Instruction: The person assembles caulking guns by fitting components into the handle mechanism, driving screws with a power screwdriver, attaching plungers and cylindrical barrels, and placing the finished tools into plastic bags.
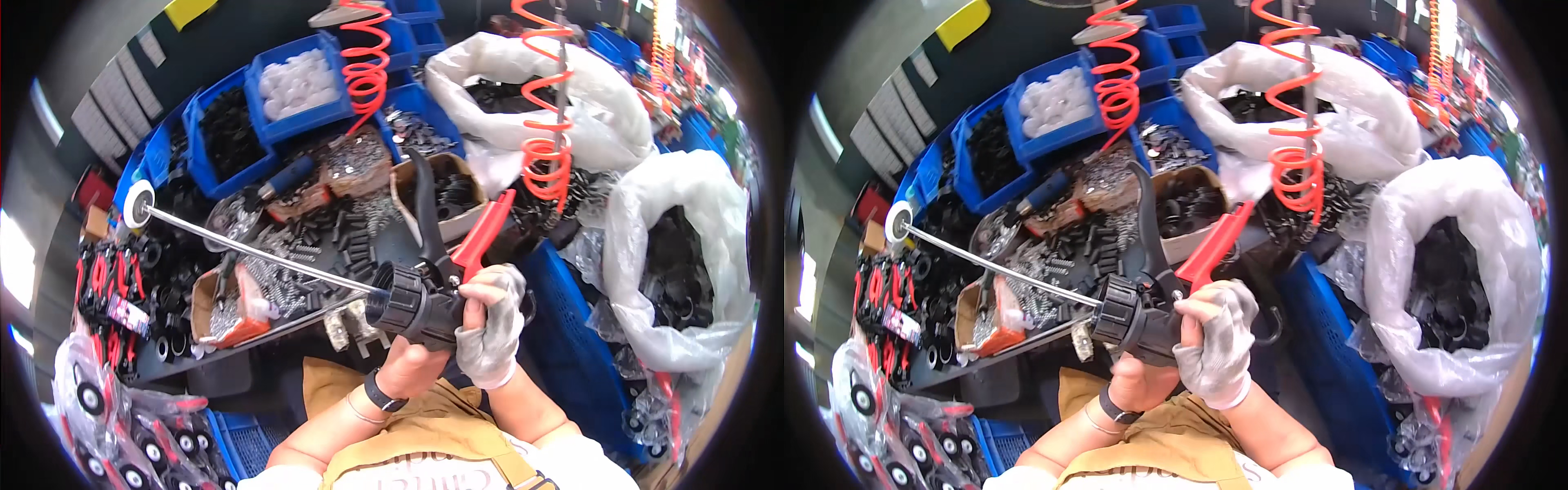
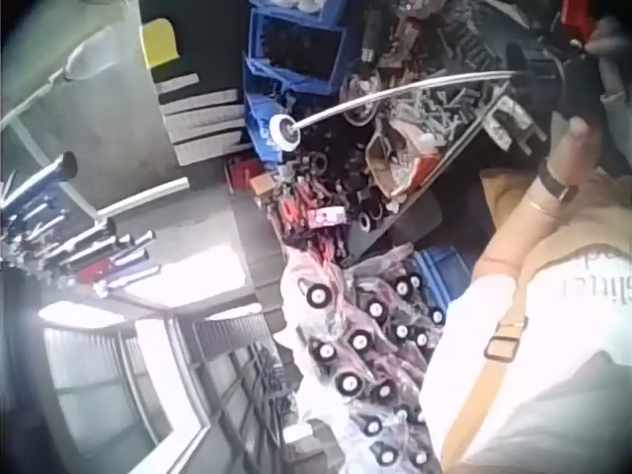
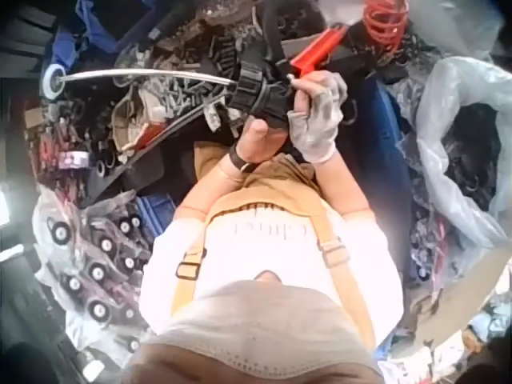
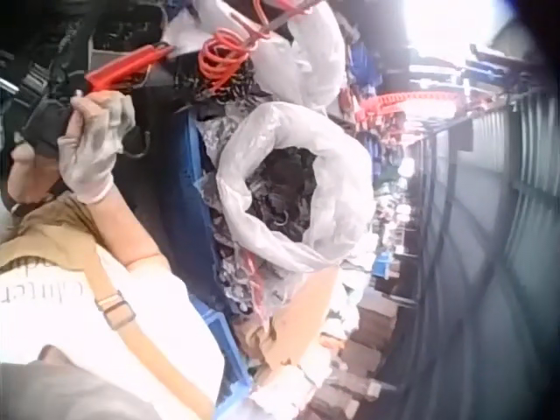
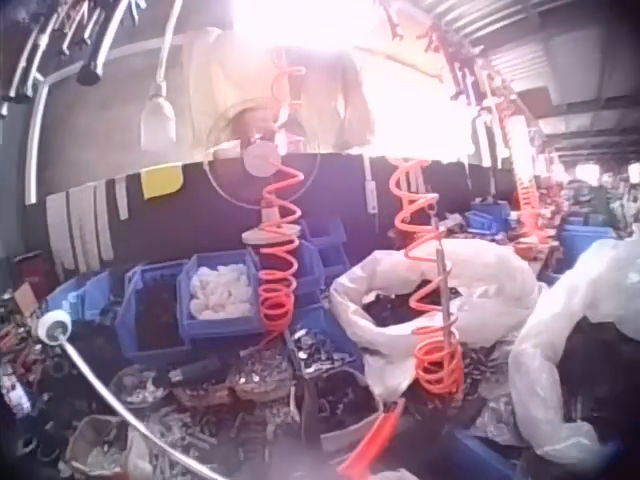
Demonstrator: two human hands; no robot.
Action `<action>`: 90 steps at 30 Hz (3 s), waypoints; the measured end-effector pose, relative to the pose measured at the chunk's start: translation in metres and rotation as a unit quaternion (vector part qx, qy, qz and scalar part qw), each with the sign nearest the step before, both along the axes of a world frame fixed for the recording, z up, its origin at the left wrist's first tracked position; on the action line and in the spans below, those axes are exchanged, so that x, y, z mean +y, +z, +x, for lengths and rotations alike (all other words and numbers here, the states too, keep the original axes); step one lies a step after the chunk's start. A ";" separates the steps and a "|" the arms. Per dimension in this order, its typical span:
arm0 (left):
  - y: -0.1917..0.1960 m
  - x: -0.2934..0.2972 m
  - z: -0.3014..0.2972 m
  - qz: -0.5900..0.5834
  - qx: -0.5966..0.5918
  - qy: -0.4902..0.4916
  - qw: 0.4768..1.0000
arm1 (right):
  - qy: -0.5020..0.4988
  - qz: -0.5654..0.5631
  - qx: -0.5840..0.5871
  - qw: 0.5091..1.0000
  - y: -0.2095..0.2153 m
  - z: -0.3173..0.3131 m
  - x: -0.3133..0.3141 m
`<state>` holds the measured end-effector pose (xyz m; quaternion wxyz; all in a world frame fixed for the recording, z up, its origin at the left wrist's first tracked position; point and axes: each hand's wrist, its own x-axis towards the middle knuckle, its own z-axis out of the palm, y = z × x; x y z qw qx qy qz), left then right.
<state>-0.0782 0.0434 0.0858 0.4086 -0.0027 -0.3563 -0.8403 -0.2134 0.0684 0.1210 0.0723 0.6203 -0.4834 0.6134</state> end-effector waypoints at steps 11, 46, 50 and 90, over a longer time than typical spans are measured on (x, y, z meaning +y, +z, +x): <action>-0.026 -0.009 0.055 0.012 -0.123 0.065 0.990 | 0.036 -0.011 0.078 0.996 -0.001 0.037 -0.025; 0.031 -0.086 0.205 -0.310 -0.715 0.218 0.588 | -0.159 0.258 -0.476 0.826 -0.185 -0.171 -0.036; 0.080 -0.105 0.285 -0.204 -0.715 0.481 0.464 | -0.154 0.210 -0.334 0.906 -0.218 -0.195 -0.067; 0.041 -0.081 0.282 0.089 -0.131 0.315 0.936 | 0.471 -0.085 -0.362 0.800 0.059 0.076 -0.017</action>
